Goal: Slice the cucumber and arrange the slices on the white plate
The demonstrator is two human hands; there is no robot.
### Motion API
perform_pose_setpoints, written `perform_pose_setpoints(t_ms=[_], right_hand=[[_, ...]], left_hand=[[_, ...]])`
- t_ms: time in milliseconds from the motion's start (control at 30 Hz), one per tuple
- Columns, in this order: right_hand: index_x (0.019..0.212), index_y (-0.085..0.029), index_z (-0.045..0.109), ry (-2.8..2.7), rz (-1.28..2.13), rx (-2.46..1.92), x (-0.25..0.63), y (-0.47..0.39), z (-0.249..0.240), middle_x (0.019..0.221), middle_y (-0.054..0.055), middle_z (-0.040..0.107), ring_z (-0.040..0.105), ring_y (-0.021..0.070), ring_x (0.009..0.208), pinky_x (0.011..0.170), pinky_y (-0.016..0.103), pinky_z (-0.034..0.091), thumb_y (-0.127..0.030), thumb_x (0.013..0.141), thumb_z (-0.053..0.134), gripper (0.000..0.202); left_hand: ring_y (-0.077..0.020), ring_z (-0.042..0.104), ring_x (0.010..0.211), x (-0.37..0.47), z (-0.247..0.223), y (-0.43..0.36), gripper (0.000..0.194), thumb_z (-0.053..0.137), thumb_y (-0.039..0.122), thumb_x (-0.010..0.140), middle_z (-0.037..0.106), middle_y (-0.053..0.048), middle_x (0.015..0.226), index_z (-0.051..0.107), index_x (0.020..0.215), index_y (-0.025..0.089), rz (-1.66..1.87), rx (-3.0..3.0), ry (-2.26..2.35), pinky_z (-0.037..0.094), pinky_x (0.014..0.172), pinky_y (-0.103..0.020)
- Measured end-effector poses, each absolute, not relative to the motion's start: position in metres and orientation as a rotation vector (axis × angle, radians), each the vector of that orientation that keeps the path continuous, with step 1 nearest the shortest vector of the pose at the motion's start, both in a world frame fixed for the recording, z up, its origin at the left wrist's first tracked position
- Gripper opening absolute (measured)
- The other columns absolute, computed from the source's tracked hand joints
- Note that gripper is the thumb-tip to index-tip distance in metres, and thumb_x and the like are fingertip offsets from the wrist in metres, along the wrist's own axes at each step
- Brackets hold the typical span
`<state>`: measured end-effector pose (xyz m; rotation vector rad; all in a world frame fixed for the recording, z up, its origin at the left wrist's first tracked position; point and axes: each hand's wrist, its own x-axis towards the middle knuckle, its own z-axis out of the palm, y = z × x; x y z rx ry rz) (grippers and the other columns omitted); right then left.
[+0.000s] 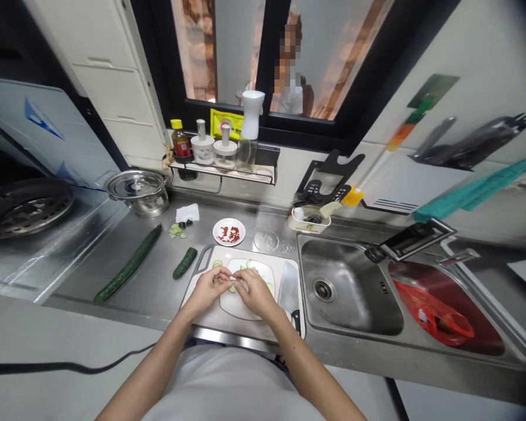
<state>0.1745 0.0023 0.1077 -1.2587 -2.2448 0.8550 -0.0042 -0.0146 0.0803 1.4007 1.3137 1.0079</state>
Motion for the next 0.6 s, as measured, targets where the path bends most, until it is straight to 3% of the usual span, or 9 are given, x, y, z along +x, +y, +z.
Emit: perform_pose_setpoints(t_ms=[267, 433, 600], right_hand=[[0.084, -0.019, 0.060, -2.132, 0.862, -1.238, 0.175, 0.003, 0.100, 0.085, 0.003, 0.061, 0.053, 0.0174, 0.086, 0.079, 0.029, 0.039, -0.017, 0.086, 0.051, 0.009], [0.082, -0.019, 0.060, -2.046, 0.850, -1.233, 0.175, 0.001, 0.103, 0.082, 0.002, 0.061, 0.053, 0.0173, 0.084, 0.079, 0.030, 0.039, -0.018, 0.086, 0.052, 0.009], [0.084, -0.020, 0.062, -2.034, 0.832, -1.207, 0.176, -0.001, 0.104, 0.084, 0.003, 0.063, 0.053, 0.0173, 0.086, 0.081, 0.030, 0.039, -0.019, 0.087, 0.053, 0.009]], left_hand=[[-0.0153, 0.063, 0.075, 0.003, 0.082, -0.013, 0.032, 0.065, 0.039, 0.076, 0.065, -0.002, 0.076, 0.061, 0.098, 0.017, 1.084, 1.297, 1.347, 0.046, 0.071, -0.026], [-0.0104, 0.053, 0.054, 0.006, 0.083, -0.016, 0.044, 0.063, 0.056, 0.074, 0.061, 0.001, 0.060, 0.061, 0.091, 0.015, 0.978, 1.010, 1.334, 0.039, 0.055, -0.022], [-0.0064, 0.051, 0.053, 0.009, 0.077, -0.018, 0.054, 0.063, 0.056, 0.076, 0.065, -0.001, 0.074, 0.056, 0.114, 0.018, 0.888, 0.690, 1.184, 0.028, 0.045, -0.016]])
